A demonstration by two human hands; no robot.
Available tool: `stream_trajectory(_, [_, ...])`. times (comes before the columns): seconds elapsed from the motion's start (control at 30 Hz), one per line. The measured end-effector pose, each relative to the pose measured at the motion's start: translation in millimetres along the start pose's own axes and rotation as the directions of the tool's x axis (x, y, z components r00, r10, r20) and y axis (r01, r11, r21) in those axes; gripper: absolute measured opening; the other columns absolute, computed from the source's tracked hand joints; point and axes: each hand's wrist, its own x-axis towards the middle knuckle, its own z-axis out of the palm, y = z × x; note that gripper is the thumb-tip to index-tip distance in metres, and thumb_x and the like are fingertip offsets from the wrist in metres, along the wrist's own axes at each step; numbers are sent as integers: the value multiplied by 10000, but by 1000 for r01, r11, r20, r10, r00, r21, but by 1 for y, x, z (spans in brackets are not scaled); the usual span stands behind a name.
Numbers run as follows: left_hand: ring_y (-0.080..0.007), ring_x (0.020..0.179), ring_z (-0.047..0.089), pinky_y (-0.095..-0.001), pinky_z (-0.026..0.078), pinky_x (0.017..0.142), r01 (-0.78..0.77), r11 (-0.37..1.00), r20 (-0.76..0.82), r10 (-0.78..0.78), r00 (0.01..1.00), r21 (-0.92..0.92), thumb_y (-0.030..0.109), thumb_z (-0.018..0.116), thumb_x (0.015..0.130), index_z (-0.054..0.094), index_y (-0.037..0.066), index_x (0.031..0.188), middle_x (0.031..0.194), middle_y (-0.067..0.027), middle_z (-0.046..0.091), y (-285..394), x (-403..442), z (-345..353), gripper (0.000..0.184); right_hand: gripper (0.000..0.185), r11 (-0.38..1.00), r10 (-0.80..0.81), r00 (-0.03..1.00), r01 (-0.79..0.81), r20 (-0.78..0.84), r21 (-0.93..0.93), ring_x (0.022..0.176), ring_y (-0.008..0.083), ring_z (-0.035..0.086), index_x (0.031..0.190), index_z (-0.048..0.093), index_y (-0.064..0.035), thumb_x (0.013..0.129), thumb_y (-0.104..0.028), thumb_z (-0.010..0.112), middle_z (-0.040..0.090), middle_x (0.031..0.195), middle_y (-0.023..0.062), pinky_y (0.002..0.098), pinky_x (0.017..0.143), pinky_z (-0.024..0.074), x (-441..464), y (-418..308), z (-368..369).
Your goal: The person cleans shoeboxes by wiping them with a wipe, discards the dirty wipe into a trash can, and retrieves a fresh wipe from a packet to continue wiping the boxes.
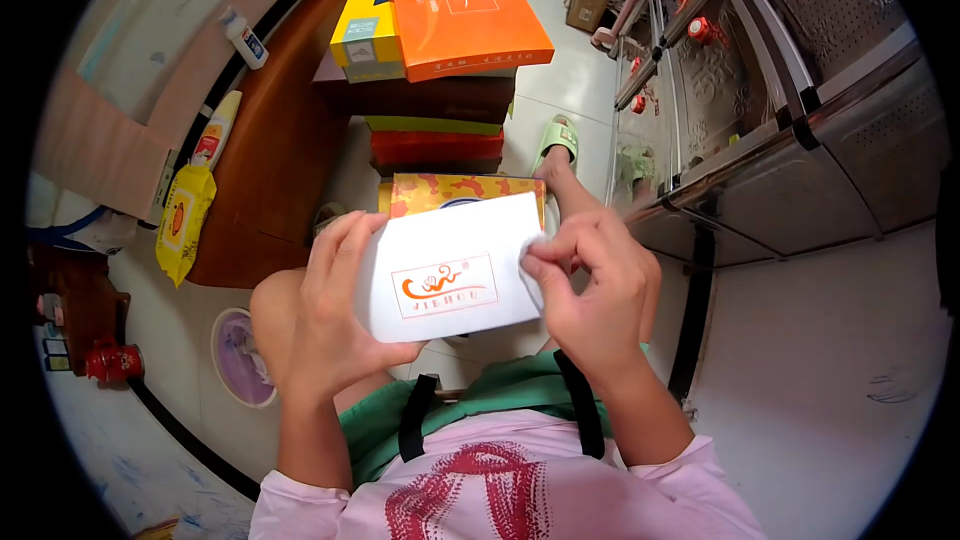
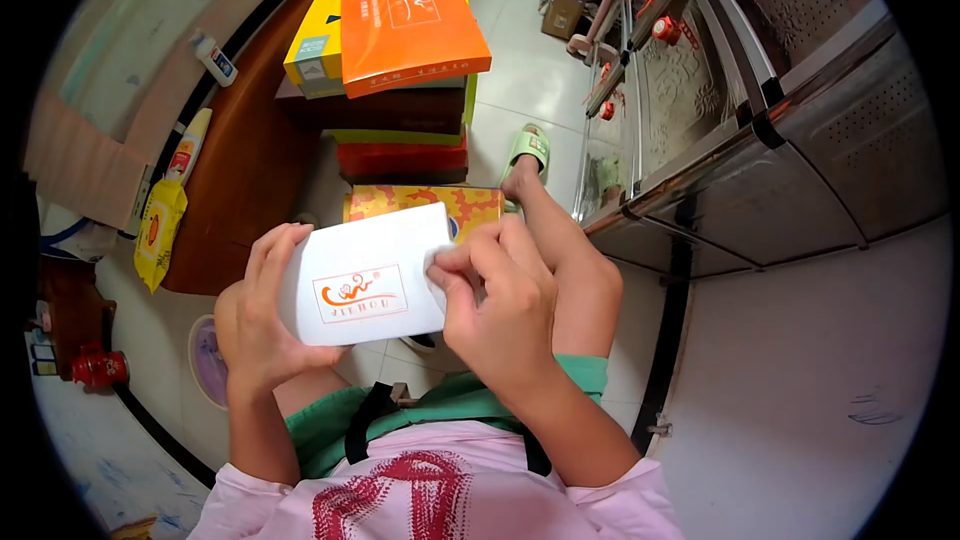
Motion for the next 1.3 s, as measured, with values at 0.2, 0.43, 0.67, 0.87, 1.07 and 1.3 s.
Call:
stream_trajectory(0.2, [-377,1195,525,-440,457,994,-12,999,12,11,1000,40,144,852,421,509,18,1315,1289,-182,507,3,-4,-1,965,159,998,-62,997,63,-53,19,712,284,570,740,584,8,686,126,677,535,818,117,369,608,466,35,12,22])
stream_trajectory(0.43, [-374,1189,527,-437,459,990,12,999,-4,-12,1000,48,133,848,409,516,14,1315,1274,-184,516,4,-2,-2,973,143,965,-199,975,212,98,-155,772,287,554,713,613,-30,652,79,683,535,807,106,376,648,464,11,-5,10])
stream_trajectory(0.67, [-370,1197,520,-439,453,1000,-67,998,16,67,998,4,116,843,413,510,16,1332,1274,-180,516,3,-3,-1,983,143,999,-23,997,20,-68,-42,763,259,573,776,685,-23,674,64,735,554,796,83,366,636,478,16,-1,16])
stream_trajectory(0.87, [-378,1209,506,-441,448,1004,-56,998,-7,56,998,16,106,836,420,509,18,1326,1286,-175,509,3,-4,-1,967,131,959,-240,971,236,-9,-159,781,265,567,779,679,-18,681,48,736,556,821,87,367,664,483,18,-1,19])
stream_trajectory(1.07, [-382,1213,499,-450,443,1006,-54,999,-15,54,998,-6,107,829,424,509,26,1324,1298,-171,500,2,-3,-1,958,154,916,-347,933,360,97,-178,788,275,558,787,651,-35,673,43,719,554,830,95,372,666,471,6,-11,23])
stream_trajectory(1.3, [-383,1246,483,-451,438,1026,-53,999,-5,53,999,-9,114,834,415,515,32,1324,1312,-164,497,1,-3,-1,967,183,912,-369,927,374,61,-170,794,302,556,788,629,-43,655,63,696,549,820,102,388,678,466,7,-14,42])
